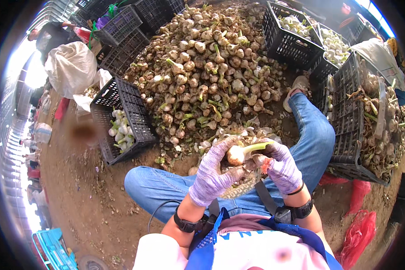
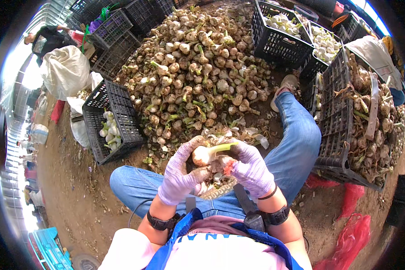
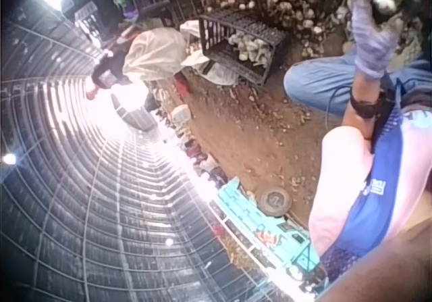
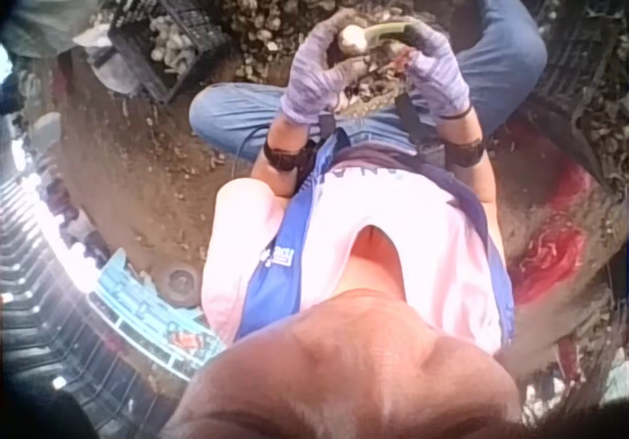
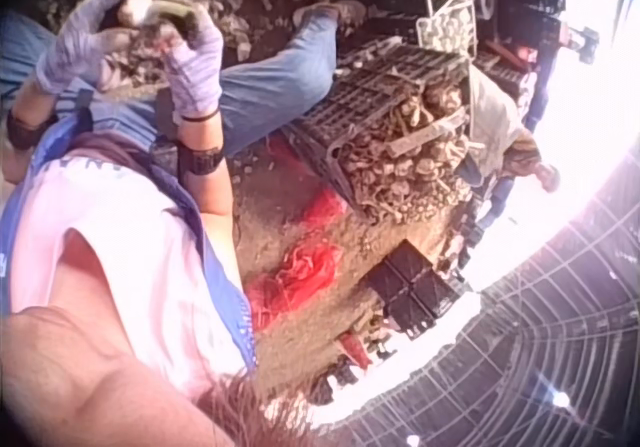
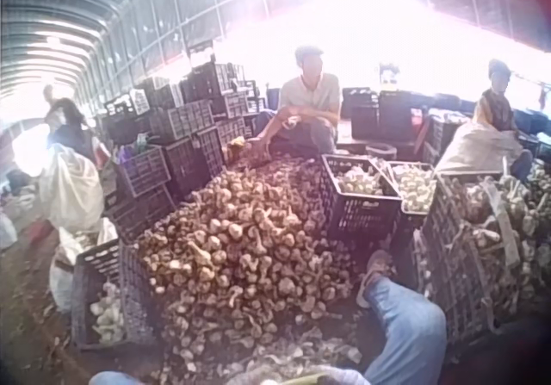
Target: Peeling and sorting garlic bulbs from a large pile into crates.
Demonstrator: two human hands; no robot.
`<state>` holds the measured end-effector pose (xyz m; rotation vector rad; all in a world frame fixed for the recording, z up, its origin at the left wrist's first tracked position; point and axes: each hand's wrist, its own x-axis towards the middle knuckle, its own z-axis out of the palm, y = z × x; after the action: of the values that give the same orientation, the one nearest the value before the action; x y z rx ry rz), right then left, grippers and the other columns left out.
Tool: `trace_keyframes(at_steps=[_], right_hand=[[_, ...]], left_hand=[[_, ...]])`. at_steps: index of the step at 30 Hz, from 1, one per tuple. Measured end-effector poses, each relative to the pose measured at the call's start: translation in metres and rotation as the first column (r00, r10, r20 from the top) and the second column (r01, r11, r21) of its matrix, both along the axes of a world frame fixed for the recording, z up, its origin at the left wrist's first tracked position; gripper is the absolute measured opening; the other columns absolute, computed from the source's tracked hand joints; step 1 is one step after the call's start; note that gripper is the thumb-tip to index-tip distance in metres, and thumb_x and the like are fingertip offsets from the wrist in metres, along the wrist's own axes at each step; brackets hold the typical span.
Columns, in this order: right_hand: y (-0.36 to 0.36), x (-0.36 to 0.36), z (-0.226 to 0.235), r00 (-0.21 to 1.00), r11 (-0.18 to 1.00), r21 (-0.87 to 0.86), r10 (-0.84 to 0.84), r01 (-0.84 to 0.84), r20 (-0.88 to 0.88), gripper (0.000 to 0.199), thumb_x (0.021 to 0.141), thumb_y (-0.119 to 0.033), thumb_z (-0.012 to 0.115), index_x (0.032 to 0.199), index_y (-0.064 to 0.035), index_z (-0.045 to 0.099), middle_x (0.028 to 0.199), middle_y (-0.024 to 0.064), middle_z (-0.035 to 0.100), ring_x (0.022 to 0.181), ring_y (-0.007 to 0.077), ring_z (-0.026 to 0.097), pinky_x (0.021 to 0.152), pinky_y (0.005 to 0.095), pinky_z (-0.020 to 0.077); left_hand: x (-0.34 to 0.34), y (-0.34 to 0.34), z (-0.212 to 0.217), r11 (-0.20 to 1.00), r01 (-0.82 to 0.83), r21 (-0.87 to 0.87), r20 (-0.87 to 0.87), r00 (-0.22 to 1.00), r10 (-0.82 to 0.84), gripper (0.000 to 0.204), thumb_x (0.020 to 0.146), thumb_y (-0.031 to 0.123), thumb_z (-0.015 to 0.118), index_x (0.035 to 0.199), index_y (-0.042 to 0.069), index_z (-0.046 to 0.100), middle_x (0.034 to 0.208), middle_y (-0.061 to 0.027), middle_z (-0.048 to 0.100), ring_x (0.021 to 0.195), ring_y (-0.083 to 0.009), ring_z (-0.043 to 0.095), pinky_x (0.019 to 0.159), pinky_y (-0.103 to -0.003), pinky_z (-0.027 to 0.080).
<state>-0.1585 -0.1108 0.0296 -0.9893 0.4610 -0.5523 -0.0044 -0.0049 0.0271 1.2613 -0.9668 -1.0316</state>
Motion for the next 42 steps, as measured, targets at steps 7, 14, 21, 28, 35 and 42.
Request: trace_keyframes(at_steps=[7,14,21,28,35,42], right_hand=[[-0.003,0.003,-0.009,0.995,0.996,0.045,0.08,-0.078,-0.059,0.032,0.079,-0.021,0.068,0.101,-0.0004,0.058,0.088,0.0008,0.059,0.076,0.005,0.052,0.068,0.0206,0.0441],[-0.003,0.002,-0.024,0.978,0.698,-0.708,-0.202,0.107,-0.051,0.022,0.081,-0.021,0.055,0.094,-0.004,0.058,0.087,0.0107,0.054,0.079,0.0249,0.054,0.073,0.0334,0.0445],[0.012,0.005,-0.04,0.99,0.978,0.166,0.117,-0.129,0.081,0.047,0.085,-0.037,0.058,0.117,-0.0034,0.052,0.105,0.0052,0.059,0.092,0.0125,0.056,0.081,0.027,0.0452],[0.012,0.005,-0.023,0.995,0.954,0.29,0.05,-0.073,0.088,0.041,0.083,-0.034,0.061,0.11,-0.0038,0.054,0.094,0.003,0.06,0.077,0.0101,0.058,0.067,0.0254,0.048],[0.007,-0.008,-0.024,0.897,0.648,0.747,-0.232,-0.147,0.377,0.046,0.083,-0.038,0.06,0.117,-0.0079,0.049,0.103,0.0063,0.06,0.092,0.0203,0.06,0.072,0.0328,0.0521],[0.008,-0.001,-0.027,0.894,0.756,0.654,-0.28,-0.019,0.349,0.041,0.083,-0.032,0.06,0.112,-0.005,0.05,0.106,0.0108,0.058,0.098,0.026,0.059,0.083,0.0442,0.0515]], left_hand=[[-0.013,-0.009,0.017,0.978,-0.098,0.182,-0.348,0.924,0.157,0.054,0.075,0.007,0.064,0.124,0.0,0.042,0.104,-0.0079,0.055,0.095,-0.0186,0.055,0.084,-0.029,0.046],[-0.002,-0.016,-0.012,0.946,-0.056,0.318,-0.172,0.978,0.116,0.066,0.088,0.062,0.029,0.113,0.004,0.049,0.087,-0.004,0.058,0.074,-0.0124,0.057,0.067,-0.025,0.047],[-0.021,-0.016,-0.013,0.948,-0.312,0.067,-0.202,0.926,0.319,0.043,0.089,0.044,0.049,0.105,0.005,0.05,0.094,-0.0062,0.056,0.078,-0.0145,0.059,0.062,-0.024,0.051],[-0.015,-0.012,0.018,0.987,-0.1,0.125,-0.38,0.914,0.141,0.064,0.067,0.041,0.076,0.108,0.002,0.047,0.092,-0.0091,0.059,0.079,-0.0173,0.061,0.064,-0.027,0.053],[0.003,-0.027,0.019,0.982,0.163,0.096,-0.647,0.76,-0.062,0.054,0.073,0.01,0.068,0.12,-0.001,0.044,0.107,-0.0149,0.057,0.097,-0.0247,0.059,0.082,-0.037,0.05],[0.016,-0.021,-0.005,0.99,-0.051,-0.133,-0.168,0.985,0.029,0.032,0.082,0.006,0.062,0.113,0.001,0.056,0.111,-0.0104,0.057,0.101,-0.0174,0.056,0.087,-0.028,0.045]])
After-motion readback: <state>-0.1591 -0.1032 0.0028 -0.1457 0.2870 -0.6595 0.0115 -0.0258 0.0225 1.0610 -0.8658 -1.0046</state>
